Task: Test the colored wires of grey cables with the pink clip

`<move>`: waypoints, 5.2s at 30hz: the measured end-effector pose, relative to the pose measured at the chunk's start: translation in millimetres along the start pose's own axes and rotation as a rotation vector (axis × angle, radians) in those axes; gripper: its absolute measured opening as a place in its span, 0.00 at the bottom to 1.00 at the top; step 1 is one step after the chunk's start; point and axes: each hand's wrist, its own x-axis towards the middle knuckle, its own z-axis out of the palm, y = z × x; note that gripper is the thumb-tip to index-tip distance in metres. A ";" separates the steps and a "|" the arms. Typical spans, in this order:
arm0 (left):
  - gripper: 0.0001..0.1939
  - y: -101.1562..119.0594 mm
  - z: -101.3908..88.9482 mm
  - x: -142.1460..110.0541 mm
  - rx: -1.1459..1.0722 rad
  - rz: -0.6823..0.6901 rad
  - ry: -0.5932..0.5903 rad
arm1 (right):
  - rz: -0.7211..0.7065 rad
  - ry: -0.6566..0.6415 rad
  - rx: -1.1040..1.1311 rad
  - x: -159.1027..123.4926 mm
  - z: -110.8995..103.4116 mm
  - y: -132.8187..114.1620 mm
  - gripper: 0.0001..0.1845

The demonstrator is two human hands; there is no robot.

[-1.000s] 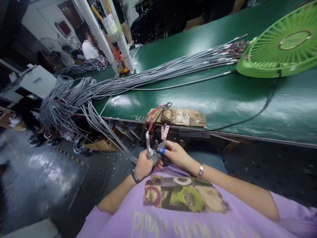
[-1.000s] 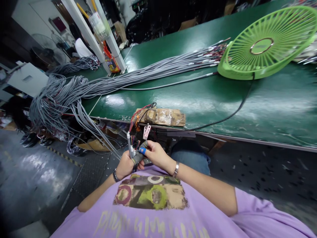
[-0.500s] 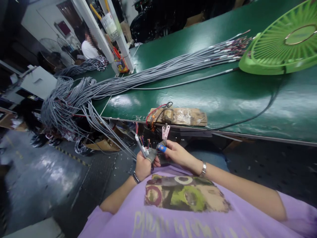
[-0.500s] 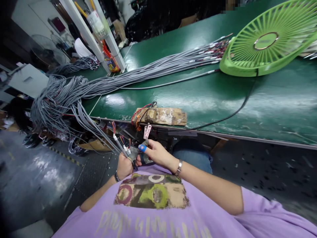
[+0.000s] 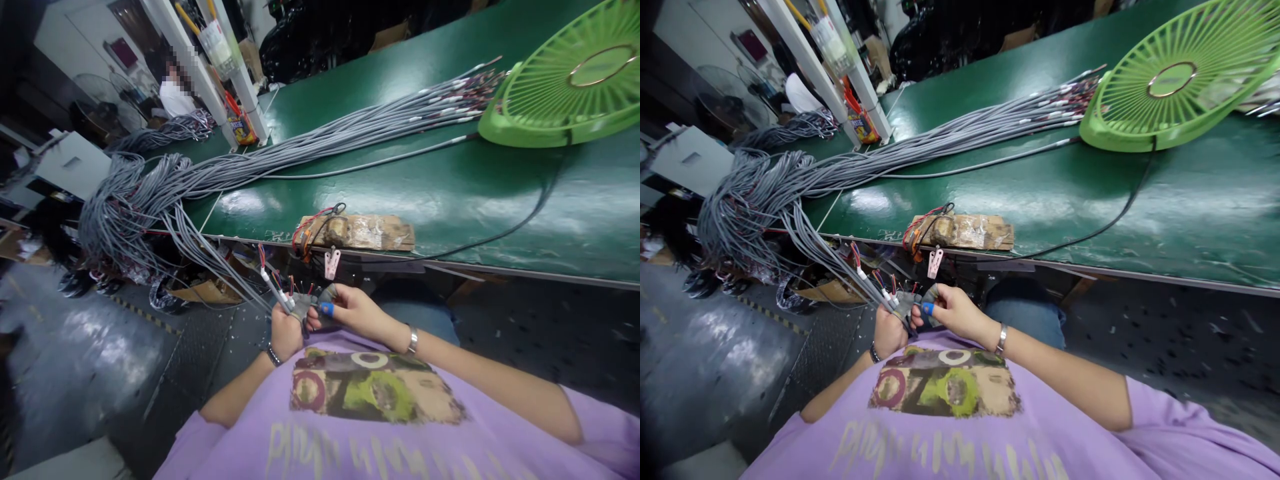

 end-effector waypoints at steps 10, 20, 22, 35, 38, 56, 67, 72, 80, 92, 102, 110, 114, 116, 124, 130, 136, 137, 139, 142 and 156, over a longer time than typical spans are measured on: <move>0.21 -4.2 -4.8 -3.6 0.029 -0.021 -0.089 | 0.081 0.064 0.074 0.5 -6.2 -5.5 0.23; 0.25 7.1 -0.6 -7.7 0.182 -0.085 -0.230 | -0.024 0.113 0.031 7.0 0.5 1.4 0.22; 0.26 6.2 -0.9 -8.0 0.172 -0.079 -0.226 | -0.035 0.107 0.025 6.3 1.0 2.2 0.21; 0.25 11.9 -0.3 -9.6 0.048 -0.095 -0.138 | 0.057 0.314 0.336 9.2 -8.4 14.2 0.20; 0.24 22.0 1.5 -11.8 0.010 -0.154 -0.209 | 0.081 0.294 0.463 11.7 -14.4 8.4 0.22; 0.24 32.6 28.4 7.7 -0.079 -0.256 -0.339 | 0.093 0.183 0.628 39.2 -17.1 -5.1 0.24; 0.23 30.3 26.6 7.3 -0.046 -0.275 -0.348 | 0.142 0.187 0.660 39.9 -16.6 -2.9 0.20; 0.23 31.4 24.6 0.0 -0.042 -0.247 -0.353 | 0.193 0.090 0.717 37.2 -21.0 -1.4 0.23; 0.23 24.5 22.1 -5.8 -0.098 -0.167 -0.294 | 0.062 0.104 0.657 32.8 -20.2 -4.3 0.18; 0.24 27.5 33.5 -2.3 -0.082 -0.150 -0.213 | 0.056 -0.022 0.743 44.3 -16.9 9.8 0.23; 0.23 27.1 32.4 -4.6 -0.080 -0.194 -0.175 | 0.111 0.053 0.840 46.7 -14.7 12.2 0.20; 0.25 25.6 24.1 -9.4 -0.100 -0.189 -0.200 | 0.165 -0.034 0.862 41.7 -19.3 9.9 0.23; 0.25 24.4 20.3 -10.1 -0.126 -0.158 -0.205 | 0.136 -0.030 0.834 40.2 -21.8 7.0 0.17; 0.25 24.2 19.9 -8.8 -0.132 -0.153 -0.207 | 0.094 -0.002 0.790 39.8 -22.0 5.9 0.14; 0.24 27.5 26.9 -1.9 -0.117 -0.177 -0.225 | 0.067 0.033 0.740 41.6 -19.3 3.6 0.16; 0.22 25.3 29.2 1.1 -0.101 -0.174 -0.216 | 0.088 -0.011 0.763 45.4 -17.7 4.3 0.20; 0.22 26.0 30.4 1.6 -0.084 -0.172 -0.208 | 0.104 0.031 0.785 46.6 -15.6 8.7 0.21; 0.22 26.8 30.3 1.1 -0.084 -0.176 -0.204 | 0.112 0.037 0.799 46.7 -15.2 9.2 0.21; 0.23 28.2 29.2 -0.8 -0.089 -0.180 -0.199 | 0.128 0.039 0.828 46.3 -14.9 9.3 0.21; 0.24 28.1 25.5 -5.2 -0.102 -0.181 -0.201 | 0.153 0.022 0.854 43.9 -15.6 7.9 0.23; 0.25 31.4 30.1 -7.5 -0.098 -0.141 -0.135 | 0.065 0.030 0.755 34.4 -13.9 2.4 0.17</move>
